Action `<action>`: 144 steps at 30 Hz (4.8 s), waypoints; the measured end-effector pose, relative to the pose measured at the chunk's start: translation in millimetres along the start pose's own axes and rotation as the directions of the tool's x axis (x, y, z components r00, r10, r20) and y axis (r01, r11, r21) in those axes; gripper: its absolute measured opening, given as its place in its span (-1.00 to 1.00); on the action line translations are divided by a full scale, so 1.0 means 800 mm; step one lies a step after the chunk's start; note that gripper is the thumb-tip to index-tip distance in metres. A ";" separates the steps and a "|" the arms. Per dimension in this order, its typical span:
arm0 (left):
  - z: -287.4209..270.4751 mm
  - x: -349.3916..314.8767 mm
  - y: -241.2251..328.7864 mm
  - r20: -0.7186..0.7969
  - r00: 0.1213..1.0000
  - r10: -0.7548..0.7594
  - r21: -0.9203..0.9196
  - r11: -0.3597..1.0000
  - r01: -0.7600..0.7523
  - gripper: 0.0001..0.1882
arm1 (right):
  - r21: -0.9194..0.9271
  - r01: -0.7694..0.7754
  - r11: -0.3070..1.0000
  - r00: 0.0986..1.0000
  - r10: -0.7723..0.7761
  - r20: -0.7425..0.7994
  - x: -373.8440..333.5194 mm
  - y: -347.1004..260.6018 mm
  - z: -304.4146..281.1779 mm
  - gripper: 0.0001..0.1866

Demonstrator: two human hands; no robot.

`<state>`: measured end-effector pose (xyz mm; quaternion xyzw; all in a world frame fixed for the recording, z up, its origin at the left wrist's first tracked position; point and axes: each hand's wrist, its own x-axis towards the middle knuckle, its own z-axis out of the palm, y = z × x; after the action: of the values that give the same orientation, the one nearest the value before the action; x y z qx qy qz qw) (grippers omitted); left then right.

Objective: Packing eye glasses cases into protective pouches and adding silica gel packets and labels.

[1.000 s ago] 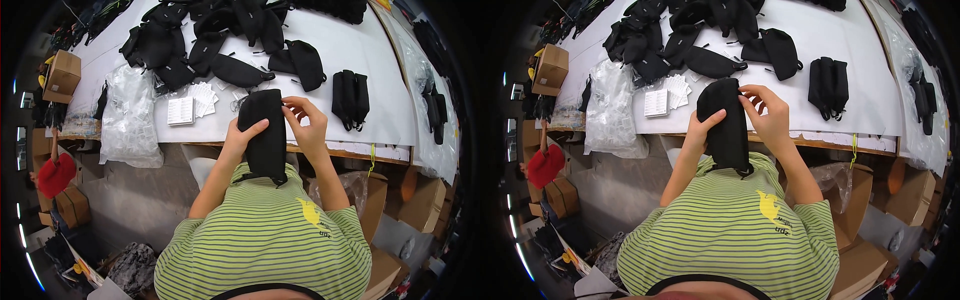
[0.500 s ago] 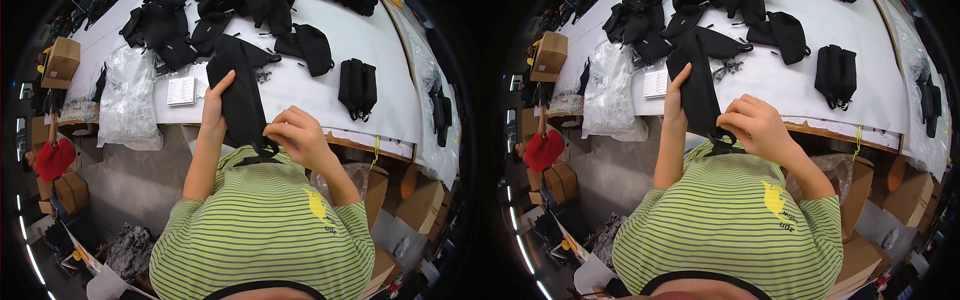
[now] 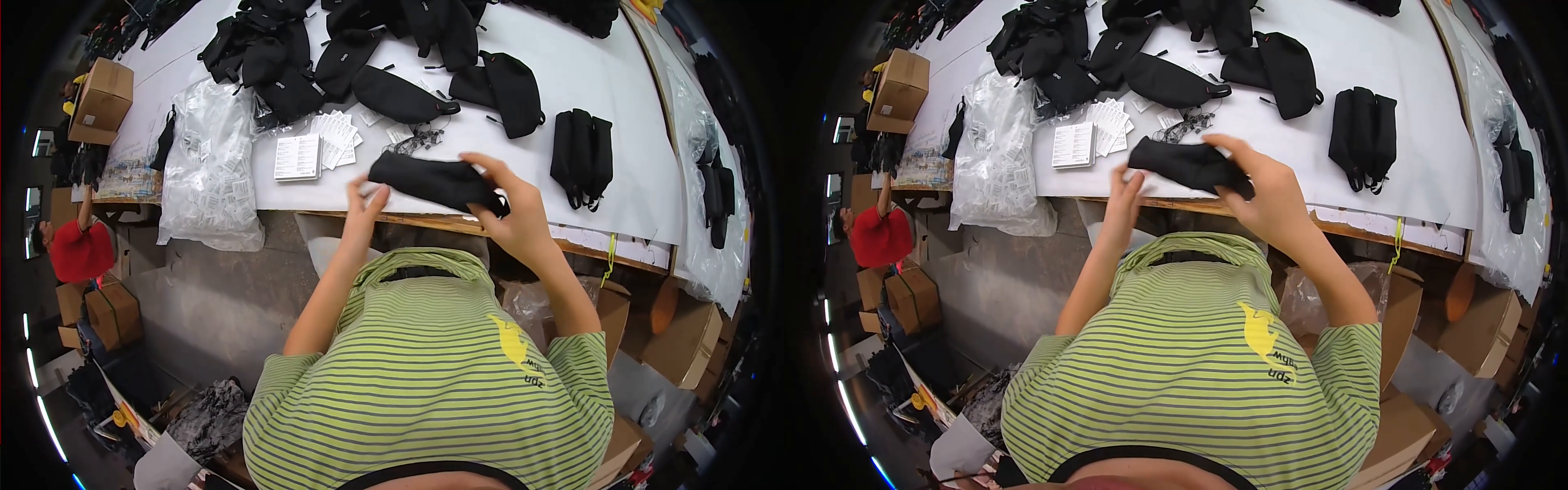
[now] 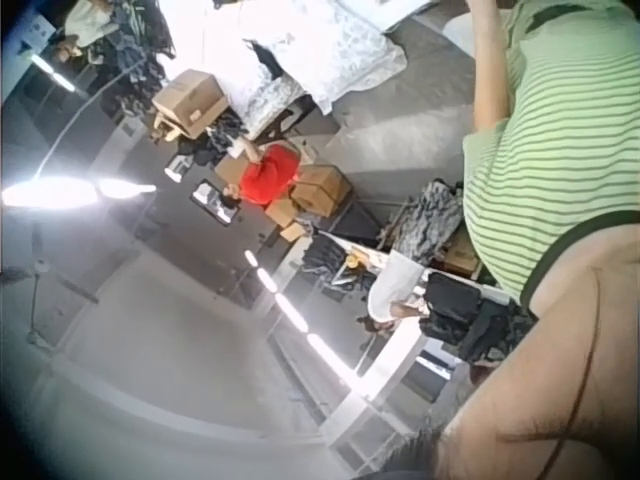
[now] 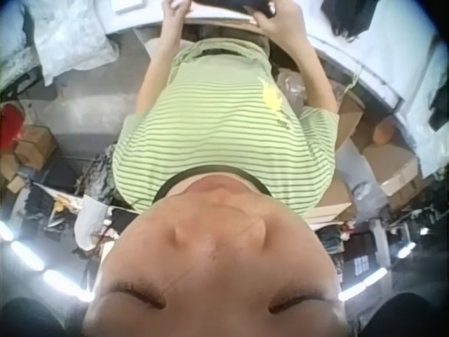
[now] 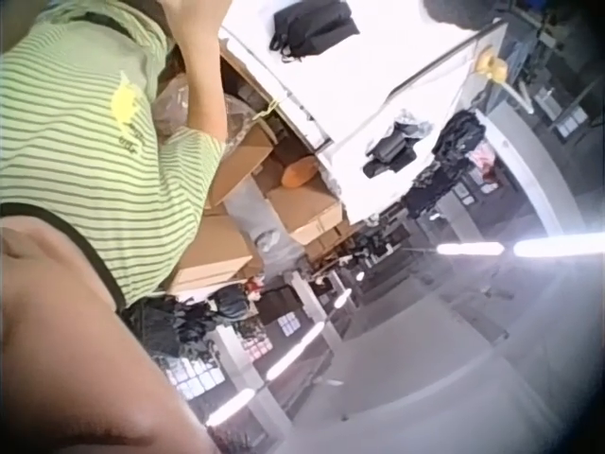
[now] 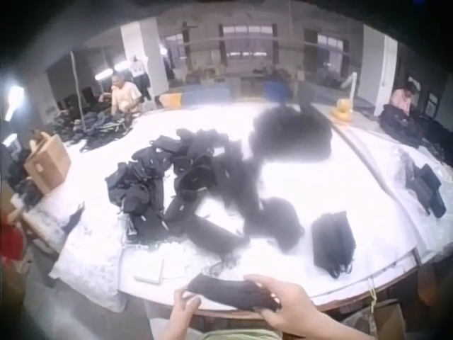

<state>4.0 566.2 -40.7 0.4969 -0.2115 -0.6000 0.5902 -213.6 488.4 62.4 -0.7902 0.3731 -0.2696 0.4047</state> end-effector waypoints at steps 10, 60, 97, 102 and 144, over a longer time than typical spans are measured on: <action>0.004 -0.012 0.059 0.261 0.873 0.412 0.299 0.825 -0.479 -0.67 | 0.345 0.024 0.938 0.998 0.000 -0.068 0.001 0.013 -0.003 -0.59; -0.129 0.008 0.071 -0.266 0.722 0.639 0.814 0.550 -0.186 -0.83 | -0.340 -0.180 0.923 0.983 0.161 -0.083 0.115 0.199 0.104 -0.92; -0.011 -0.016 0.039 0.012 0.925 0.380 0.585 0.747 -0.314 -0.64 | 0.592 0.088 0.801 0.995 -0.050 -0.082 0.095 0.016 -0.001 -0.63; 0.010 -0.025 0.053 0.034 0.931 0.365 0.655 0.695 -0.296 -0.79 | 0.674 -0.048 0.737 0.999 0.020 0.050 0.062 0.021 0.048 -0.58; 0.012 -0.016 0.022 0.345 0.938 0.010 0.214 0.973 -0.089 -0.86 | 0.420 -0.182 0.889 0.952 0.052 0.302 0.024 0.039 0.070 -0.89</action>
<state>2.3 571.0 -17.8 0.4436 -0.3902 -0.6339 0.4991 -173.2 485.3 9.0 -0.6833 0.2876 -0.2070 0.6384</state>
